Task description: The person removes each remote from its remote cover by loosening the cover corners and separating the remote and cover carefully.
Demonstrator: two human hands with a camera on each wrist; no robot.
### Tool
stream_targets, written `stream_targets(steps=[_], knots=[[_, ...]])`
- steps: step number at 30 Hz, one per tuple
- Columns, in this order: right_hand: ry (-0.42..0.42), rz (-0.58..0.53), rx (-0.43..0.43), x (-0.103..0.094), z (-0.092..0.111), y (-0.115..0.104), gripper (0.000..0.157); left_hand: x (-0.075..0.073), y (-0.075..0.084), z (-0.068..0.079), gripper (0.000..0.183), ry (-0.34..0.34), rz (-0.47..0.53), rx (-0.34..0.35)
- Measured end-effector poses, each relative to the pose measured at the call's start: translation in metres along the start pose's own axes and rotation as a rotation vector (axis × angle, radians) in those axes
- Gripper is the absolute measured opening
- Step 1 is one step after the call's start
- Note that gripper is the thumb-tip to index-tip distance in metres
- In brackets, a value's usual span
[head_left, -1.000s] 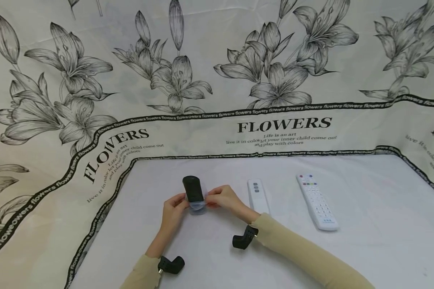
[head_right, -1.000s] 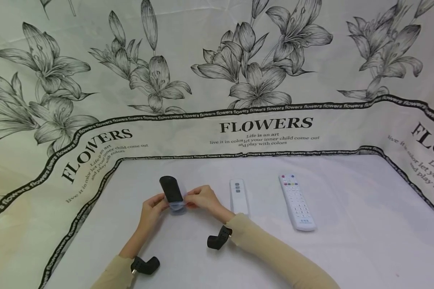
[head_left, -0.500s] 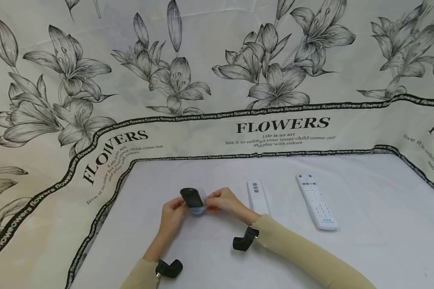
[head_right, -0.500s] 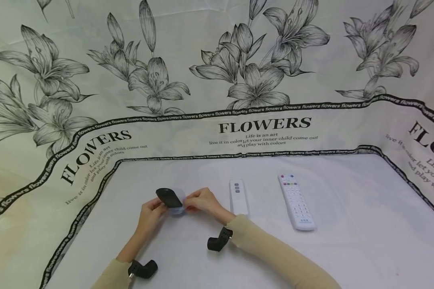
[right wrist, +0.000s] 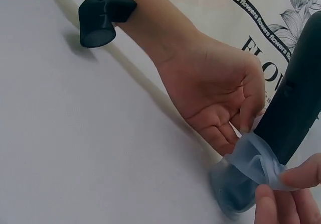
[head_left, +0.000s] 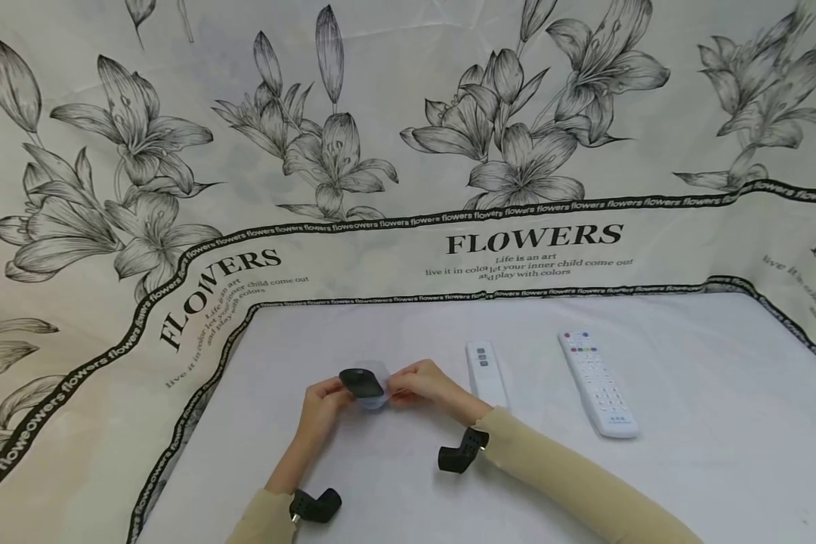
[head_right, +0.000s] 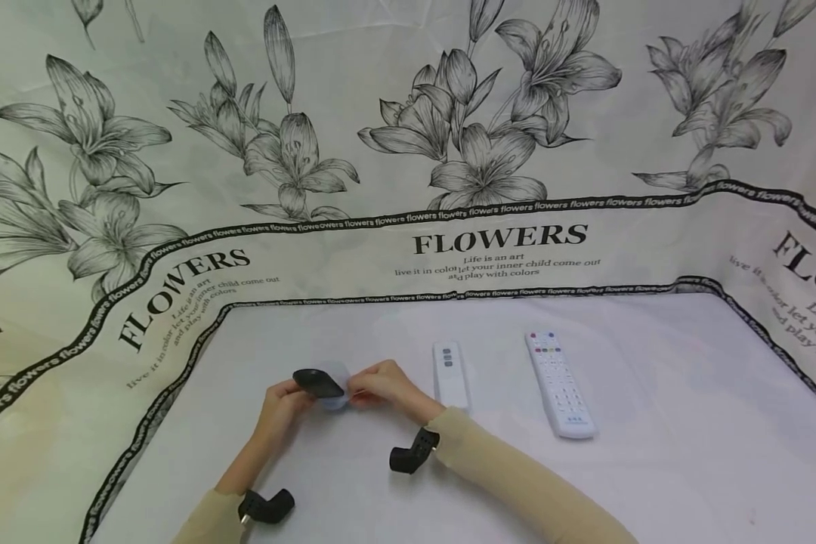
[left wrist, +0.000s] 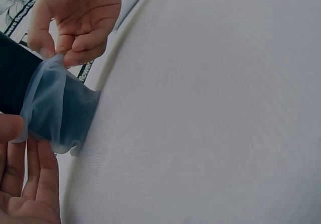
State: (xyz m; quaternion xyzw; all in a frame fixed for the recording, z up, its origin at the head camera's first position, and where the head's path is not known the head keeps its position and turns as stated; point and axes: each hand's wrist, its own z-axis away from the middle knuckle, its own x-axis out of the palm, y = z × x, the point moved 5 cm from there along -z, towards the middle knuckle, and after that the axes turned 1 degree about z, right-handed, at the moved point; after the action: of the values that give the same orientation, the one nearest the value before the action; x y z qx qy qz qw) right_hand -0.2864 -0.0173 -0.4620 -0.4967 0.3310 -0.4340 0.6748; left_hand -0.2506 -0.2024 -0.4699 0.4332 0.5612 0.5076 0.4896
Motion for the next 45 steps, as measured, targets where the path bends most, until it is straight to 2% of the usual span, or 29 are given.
stream_targets(steps=[6,12,19,22,28,32,35,39,45], knots=[[-0.009,-0.098,0.088,0.000,-0.004,0.005,0.018,-0.001,0.001,-0.001,0.027,-0.013,0.012,0.003],[-0.021,-0.139,0.109,0.001,-0.006,0.008,0.011,-0.001,0.002,0.001,0.025,-0.034,0.030,0.023],[-0.069,-0.189,0.145,0.005,-0.002,0.012,0.031,-0.005,0.000,0.002,0.023,0.001,0.024,-0.002],[-0.089,-0.186,0.145,0.006,-0.001,0.013,0.034,-0.005,0.000,0.003,0.021,0.004,0.005,-0.004],[-0.141,-0.161,0.103,0.005,0.002,0.016,0.034,-0.003,0.002,0.007,0.022,0.036,-0.056,-0.038],[-0.158,-0.131,0.081,0.008,0.006,0.017,0.033,-0.006,0.006,0.014,0.025,0.076,-0.170,-0.085],[-0.160,-0.095,0.070,0.011,0.010,0.016,0.033,-0.011,0.007,0.019,0.035,0.107,-0.244,-0.152],[-0.132,-0.043,0.020,0.014,0.013,0.011,0.031,-0.012,0.008,0.023,0.038,0.106,-0.203,-0.201],[-0.070,0.048,-0.090,0.011,0.014,-0.001,0.030,-0.009,0.010,0.020,0.036,0.101,-0.189,-0.219]])
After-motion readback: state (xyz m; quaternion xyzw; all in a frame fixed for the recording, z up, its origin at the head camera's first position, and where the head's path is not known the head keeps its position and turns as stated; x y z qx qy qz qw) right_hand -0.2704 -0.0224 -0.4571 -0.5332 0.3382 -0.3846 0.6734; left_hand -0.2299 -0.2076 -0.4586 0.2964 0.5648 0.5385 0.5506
